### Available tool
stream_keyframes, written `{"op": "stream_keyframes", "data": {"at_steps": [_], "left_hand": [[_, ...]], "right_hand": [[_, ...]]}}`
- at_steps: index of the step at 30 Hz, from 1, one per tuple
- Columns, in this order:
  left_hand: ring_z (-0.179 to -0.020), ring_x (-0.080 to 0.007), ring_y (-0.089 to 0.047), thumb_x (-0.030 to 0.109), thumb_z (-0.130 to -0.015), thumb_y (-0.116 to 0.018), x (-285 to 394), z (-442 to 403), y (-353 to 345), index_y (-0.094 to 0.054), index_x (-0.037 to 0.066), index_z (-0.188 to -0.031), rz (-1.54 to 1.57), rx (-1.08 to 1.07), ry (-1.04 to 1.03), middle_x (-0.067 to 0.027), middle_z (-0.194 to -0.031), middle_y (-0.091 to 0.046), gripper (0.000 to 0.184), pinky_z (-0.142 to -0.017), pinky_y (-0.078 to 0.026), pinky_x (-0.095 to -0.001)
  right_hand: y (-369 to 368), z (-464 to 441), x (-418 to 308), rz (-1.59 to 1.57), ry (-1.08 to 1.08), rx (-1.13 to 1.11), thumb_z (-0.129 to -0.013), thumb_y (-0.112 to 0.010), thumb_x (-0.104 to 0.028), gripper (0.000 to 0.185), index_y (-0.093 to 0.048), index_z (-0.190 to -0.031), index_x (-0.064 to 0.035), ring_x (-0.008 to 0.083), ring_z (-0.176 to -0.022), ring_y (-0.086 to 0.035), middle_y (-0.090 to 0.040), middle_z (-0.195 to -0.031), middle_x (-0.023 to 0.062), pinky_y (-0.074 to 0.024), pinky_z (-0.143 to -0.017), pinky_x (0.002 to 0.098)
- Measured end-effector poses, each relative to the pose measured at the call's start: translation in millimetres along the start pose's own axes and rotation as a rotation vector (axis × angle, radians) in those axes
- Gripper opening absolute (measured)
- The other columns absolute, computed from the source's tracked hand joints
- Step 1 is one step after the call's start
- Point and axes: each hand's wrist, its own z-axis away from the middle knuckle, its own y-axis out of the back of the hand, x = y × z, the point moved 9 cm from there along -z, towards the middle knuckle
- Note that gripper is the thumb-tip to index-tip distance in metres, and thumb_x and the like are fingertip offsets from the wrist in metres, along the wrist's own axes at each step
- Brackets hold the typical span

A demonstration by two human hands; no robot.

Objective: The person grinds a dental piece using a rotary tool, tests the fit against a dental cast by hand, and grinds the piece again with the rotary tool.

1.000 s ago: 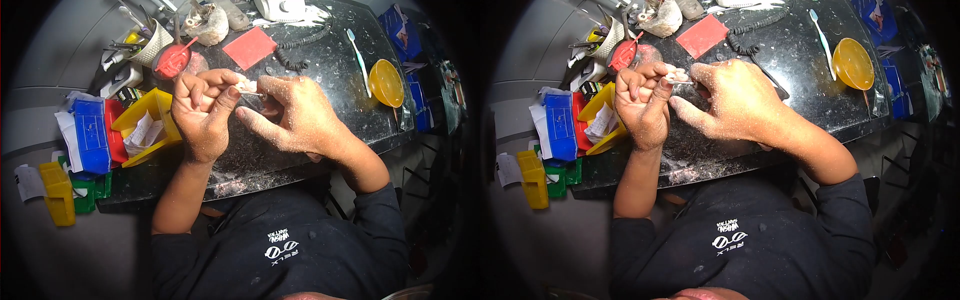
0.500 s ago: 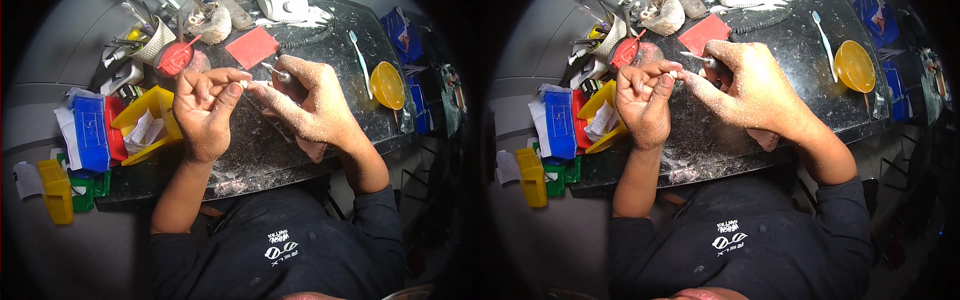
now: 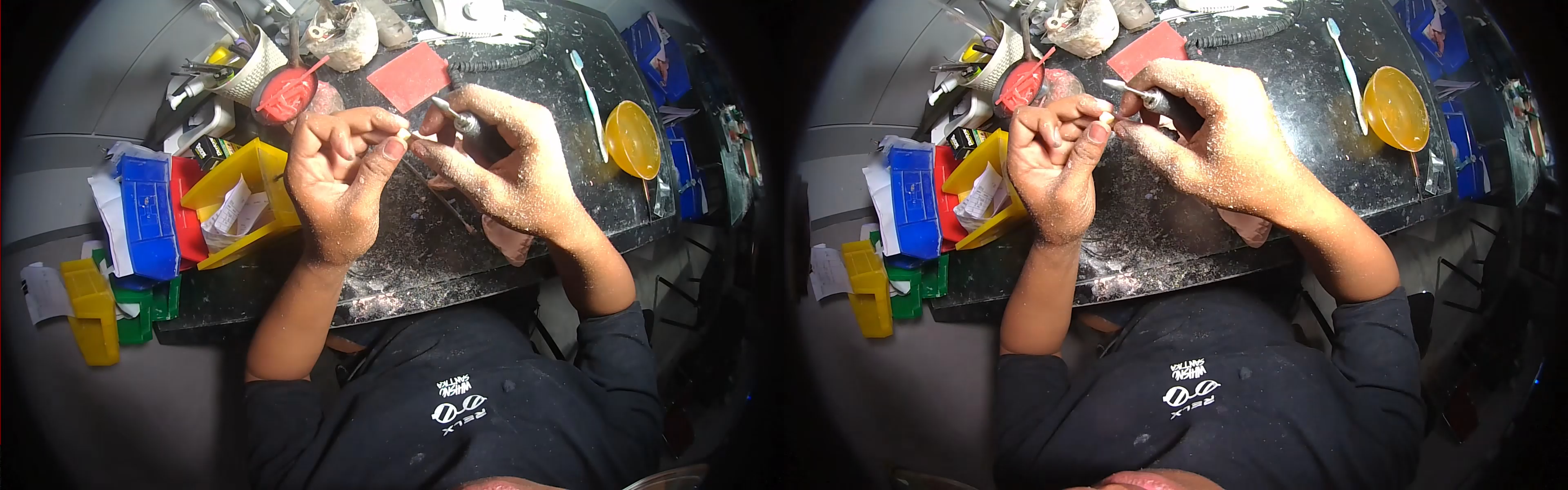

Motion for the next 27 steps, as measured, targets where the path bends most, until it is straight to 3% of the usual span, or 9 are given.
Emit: {"op": "stream_keyframes", "data": {"at_steps": [5, 9, 19, 21, 27], "left_hand": [[-0.098, -0.0134, -0.066, -0.01, -0.091, -0.072, -2, 2, -1, -0.052, 0.002, -0.103, -0.047, -0.028, 0.006, -0.0151, -0.106, -0.068, 0.026, -0.085, -0.054, -0.0245], [-0.094, -0.0099, -0.067, -0.006, -0.09, -0.075, -2, 3, 0, -0.064, -0.001, -0.105, -0.141, -0.022, 0.06, -0.0088, -0.106, -0.069, 0.019, -0.082, -0.054, -0.0223], [-0.092, -0.0103, -0.068, -0.006, -0.093, -0.072, 5, 2, -2, -0.067, -0.002, -0.103, -0.227, -0.072, -0.022, -0.0086, -0.106, -0.069, 0.013, -0.082, -0.055, -0.0229], [-0.092, -0.0128, -0.069, -0.004, -0.095, -0.07, 4, 1, -3, -0.066, -0.003, -0.105, -0.04, -0.047, 0.027, -0.0099, -0.107, -0.069, 0.011, -0.083, -0.056, -0.0249], [-0.093, -0.0169, -0.071, -0.003, -0.097, -0.068, -4, 3, -6, -0.063, -0.003, -0.111, 0.016, -0.065, 0.122, -0.0104, -0.103, -0.071, 0.015, -0.086, -0.058, -0.0288]], "right_hand": [[-3, 1, 7, -0.071, 0.026, 0.024, -0.085, -0.076, -0.01, 0.02, -0.071, -0.103, -0.0026, 0.0217, -0.079, -0.072, -0.072, -0.086, 0.0114, -0.0559, -0.073, 0.0318], [-2, 0, 6, -0.105, 0.001, 0.025, -0.086, -0.075, -0.008, 0.018, -0.072, -0.103, -0.0026, 0.0228, -0.081, -0.073, -0.073, -0.089, 0.0125, -0.0564, -0.075, 0.0325], [0, -1, -3, -0.045, 0.09, -0.035, -0.084, -0.076, -0.005, 0.022, -0.071, -0.105, -0.0023, 0.023, -0.084, -0.073, -0.073, -0.092, 0.0117, -0.0561, -0.078, 0.0329], [1, -1, 1, -0.093, 0.097, -0.005, -0.084, -0.076, -0.005, 0.022, -0.07, -0.105, -0.0022, 0.0232, -0.084, -0.073, -0.073, -0.092, 0.0118, -0.0562, -0.078, 0.0332], [0, -2, 3, -0.119, 0.069, -0.015, -0.084, -0.077, -0.006, 0.021, -0.07, -0.104, -0.002, 0.0241, -0.086, -0.073, -0.073, -0.091, 0.0122, -0.0564, -0.079, 0.0338]]}}
